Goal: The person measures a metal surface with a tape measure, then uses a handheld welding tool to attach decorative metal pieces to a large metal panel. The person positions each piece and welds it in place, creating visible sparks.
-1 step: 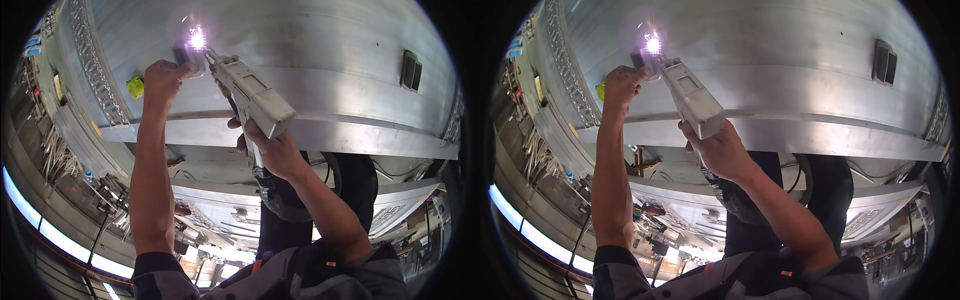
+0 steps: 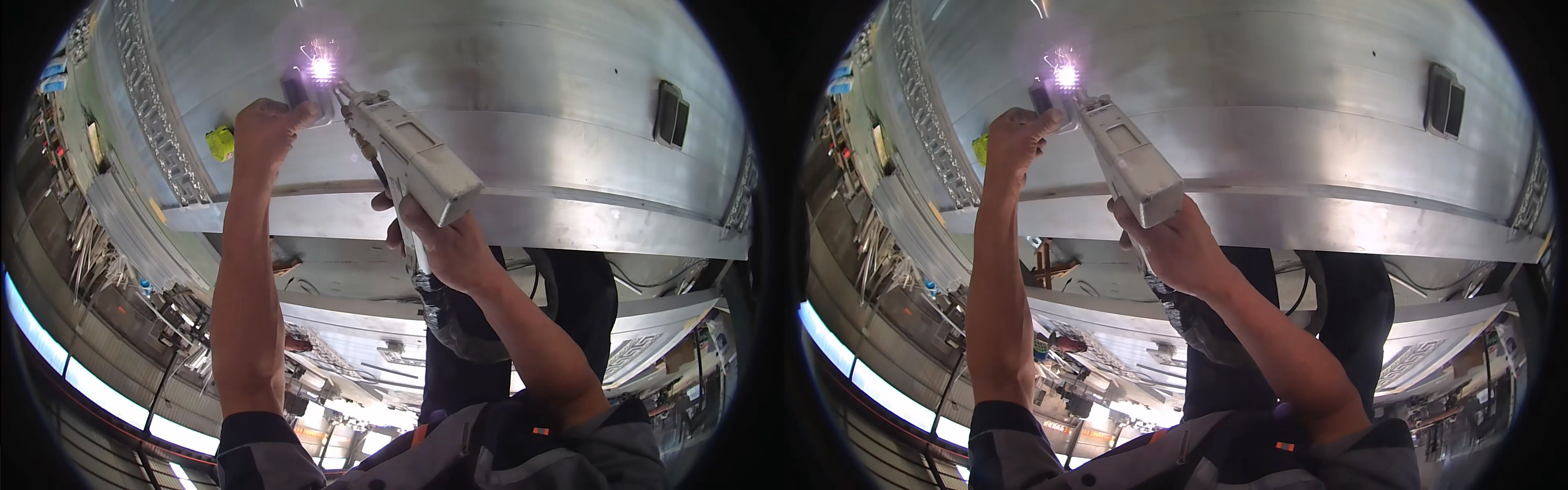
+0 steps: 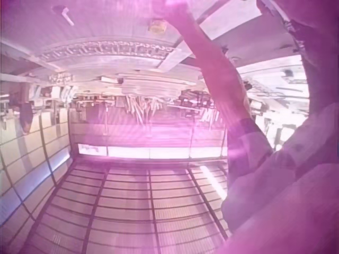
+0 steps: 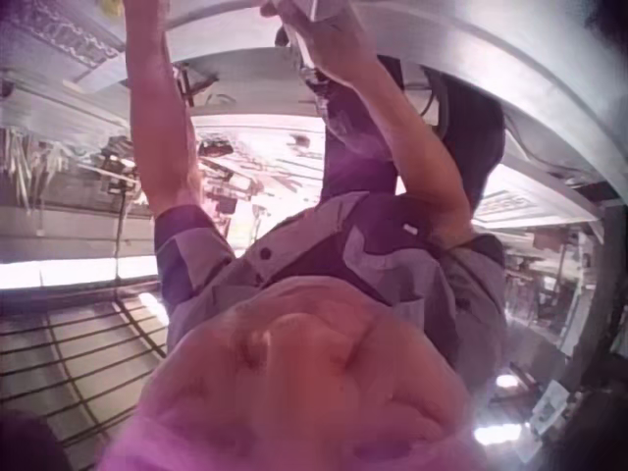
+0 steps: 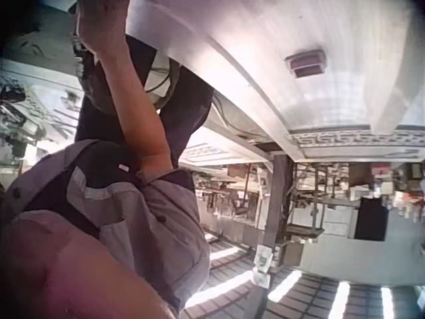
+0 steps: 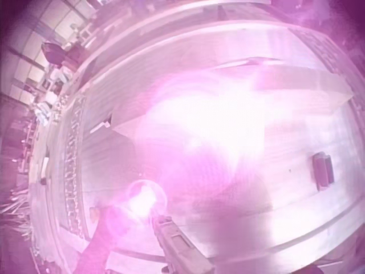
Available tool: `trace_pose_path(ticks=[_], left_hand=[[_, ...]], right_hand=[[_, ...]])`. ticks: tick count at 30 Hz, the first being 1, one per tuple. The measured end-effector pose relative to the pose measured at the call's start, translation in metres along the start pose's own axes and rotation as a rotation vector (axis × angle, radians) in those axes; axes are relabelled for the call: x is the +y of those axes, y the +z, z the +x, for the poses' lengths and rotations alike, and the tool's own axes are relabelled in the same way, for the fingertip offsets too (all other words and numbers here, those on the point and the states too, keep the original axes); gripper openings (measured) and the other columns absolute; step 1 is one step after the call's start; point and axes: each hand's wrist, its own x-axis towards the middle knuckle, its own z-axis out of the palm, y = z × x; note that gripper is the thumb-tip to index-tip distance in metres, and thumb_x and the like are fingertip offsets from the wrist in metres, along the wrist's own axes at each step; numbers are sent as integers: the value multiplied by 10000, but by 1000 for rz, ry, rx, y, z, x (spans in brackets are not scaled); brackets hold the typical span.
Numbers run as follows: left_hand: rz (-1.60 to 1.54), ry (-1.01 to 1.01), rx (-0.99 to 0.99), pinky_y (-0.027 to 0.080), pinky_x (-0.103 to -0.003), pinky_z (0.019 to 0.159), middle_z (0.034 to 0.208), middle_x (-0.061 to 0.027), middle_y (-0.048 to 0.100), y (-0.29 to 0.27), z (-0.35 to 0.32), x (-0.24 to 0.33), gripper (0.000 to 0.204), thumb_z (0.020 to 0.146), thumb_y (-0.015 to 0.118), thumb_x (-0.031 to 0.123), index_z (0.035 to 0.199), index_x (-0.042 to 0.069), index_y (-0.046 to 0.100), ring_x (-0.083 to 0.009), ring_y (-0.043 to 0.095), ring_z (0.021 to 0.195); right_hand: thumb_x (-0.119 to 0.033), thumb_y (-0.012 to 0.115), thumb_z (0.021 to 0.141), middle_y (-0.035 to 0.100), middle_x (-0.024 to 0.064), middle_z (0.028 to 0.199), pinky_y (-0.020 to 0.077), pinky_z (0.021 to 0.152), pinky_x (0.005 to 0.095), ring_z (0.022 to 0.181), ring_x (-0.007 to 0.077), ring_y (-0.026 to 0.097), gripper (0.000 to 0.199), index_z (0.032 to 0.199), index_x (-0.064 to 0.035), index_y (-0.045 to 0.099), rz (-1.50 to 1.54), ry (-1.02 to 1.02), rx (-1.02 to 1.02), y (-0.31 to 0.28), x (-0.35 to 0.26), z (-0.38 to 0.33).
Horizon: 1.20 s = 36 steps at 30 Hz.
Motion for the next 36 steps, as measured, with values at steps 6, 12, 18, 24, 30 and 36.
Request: trace_pose_path(ticks=[6, 12, 18, 24, 30, 36], left_hand=[[-2, -16, 6, 451, -287, 549, 682, -42, 614, -1, 3, -3, 546, 697, 967, 396, 837, -10, 630, -124, 546, 586], [44, -4, 7, 412, -285, 489, 617, -16, 572, -5, 7, -7, 623, 649, 983, 498, 767, 26, 594, -115, 499, 529], [104, 1, 16, 399, -299, 473, 599, -12, 550, -5, 5, -3, 640, 647, 973, 540, 726, 50, 570, -115, 477, 511], [134, -62, -25, 457, -269, 488, 635, -1, 556, -8, 9, -2, 611, 653, 975, 517, 742, 107, 531, -111, 530, 533], [121, -44, -18, 468, -274, 499, 647, 1, 560, -8, 7, -2, 587, 677, 972, 491, 732, 110, 528, -108, 533, 545], [91, -50, -32, 472, -271, 497, 654, 11, 554, -10, 10, -5, 574, 700, 965, 480, 733, 114, 524, -101, 532, 547]], right_hand=[[-277, 522, 1105, 672, 112, 1168, 552, 677, 301, 797, 146, 660, 430, 1420, 15, 492, 2, 71, 7, 0, -3, -5], [-257, 523, 1104, 673, 107, 1172, 550, 702, 310, 794, 146, 658, 429, 1443, 2, 476, -10, 74, 4, -1, 2, -10], [-294, 536, 1100, 676, 104, 1168, 552, 696, 308, 787, 142, 662, 450, 1441, -7, 473, -16, 85, -9, -2, 1, -14], [-275, 524, 1102, 670, 102, 1150, 552, 704, 311, 787, 141, 656, 439, 1443, -6, 465, -21, 89, -20, -3, 4, -19], [-272, 576, 1074, 636, 61, 958, 533, 704, 317, 772, 134, 635, 298, 1206, -6, 555, 55, 105, -3, -3, 5, -23], [-260, 604, 1055, 616, 36, 859, 525, 706, 318, 758, 127, 614, 249, 1066, -11, 592, 75, 137, 10, -3, 6, -26]])
